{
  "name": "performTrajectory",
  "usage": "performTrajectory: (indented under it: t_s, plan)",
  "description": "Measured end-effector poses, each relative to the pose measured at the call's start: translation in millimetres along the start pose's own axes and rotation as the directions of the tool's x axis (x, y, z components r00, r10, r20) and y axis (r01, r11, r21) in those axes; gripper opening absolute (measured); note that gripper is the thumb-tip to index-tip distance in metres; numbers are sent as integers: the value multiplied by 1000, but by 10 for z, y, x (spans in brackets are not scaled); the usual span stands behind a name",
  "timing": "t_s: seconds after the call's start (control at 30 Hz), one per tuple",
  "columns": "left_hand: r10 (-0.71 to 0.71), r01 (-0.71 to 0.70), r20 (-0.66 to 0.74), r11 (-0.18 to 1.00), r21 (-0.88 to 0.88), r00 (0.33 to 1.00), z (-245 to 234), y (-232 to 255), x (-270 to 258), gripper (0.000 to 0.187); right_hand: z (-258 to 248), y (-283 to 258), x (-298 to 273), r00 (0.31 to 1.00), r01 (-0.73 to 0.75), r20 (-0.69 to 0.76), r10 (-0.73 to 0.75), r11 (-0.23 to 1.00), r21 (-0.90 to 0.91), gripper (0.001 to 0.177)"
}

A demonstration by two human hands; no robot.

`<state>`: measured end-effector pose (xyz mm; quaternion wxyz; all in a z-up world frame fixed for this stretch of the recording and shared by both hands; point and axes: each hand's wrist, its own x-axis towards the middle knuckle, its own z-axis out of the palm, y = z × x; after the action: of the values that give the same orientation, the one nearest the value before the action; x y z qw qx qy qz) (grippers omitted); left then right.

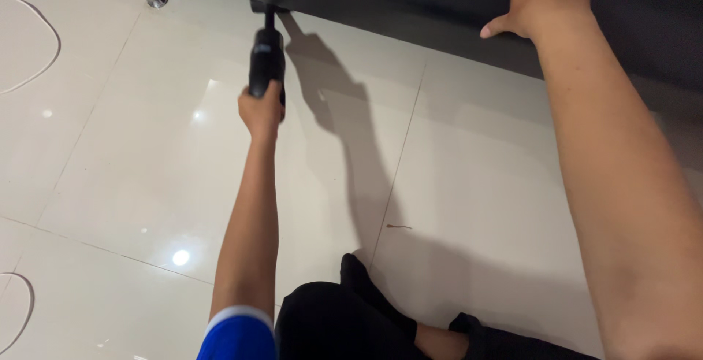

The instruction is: The person vacuums the base and lower edge of a bed frame using a handheld vacuum cleaner.

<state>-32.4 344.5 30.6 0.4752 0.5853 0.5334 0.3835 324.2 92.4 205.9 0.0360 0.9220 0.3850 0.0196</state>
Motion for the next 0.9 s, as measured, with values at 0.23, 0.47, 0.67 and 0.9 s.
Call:
performTrajectory:
  t_s: [0.23,0.47,0.67,0.9]
  plan:
    - [-67,58,119,996,74,991,-417,-180,-1201,29,47,36,85,990,89,-108,-86,996,20,94]
    - [-112,107,134,993,41,985,-188,-5,-1117,31,122,-6,131,998,-53,39,53,999,9,73]
    - [-79,67,179,995,76,981,420,216,-557,34,201,-25,192,995,-94,18,93,994,49,71]
    - [-119,106,233,992,68,965,441,110,-886,33,177,-68,216,993,-119,1,120,991,56,64]
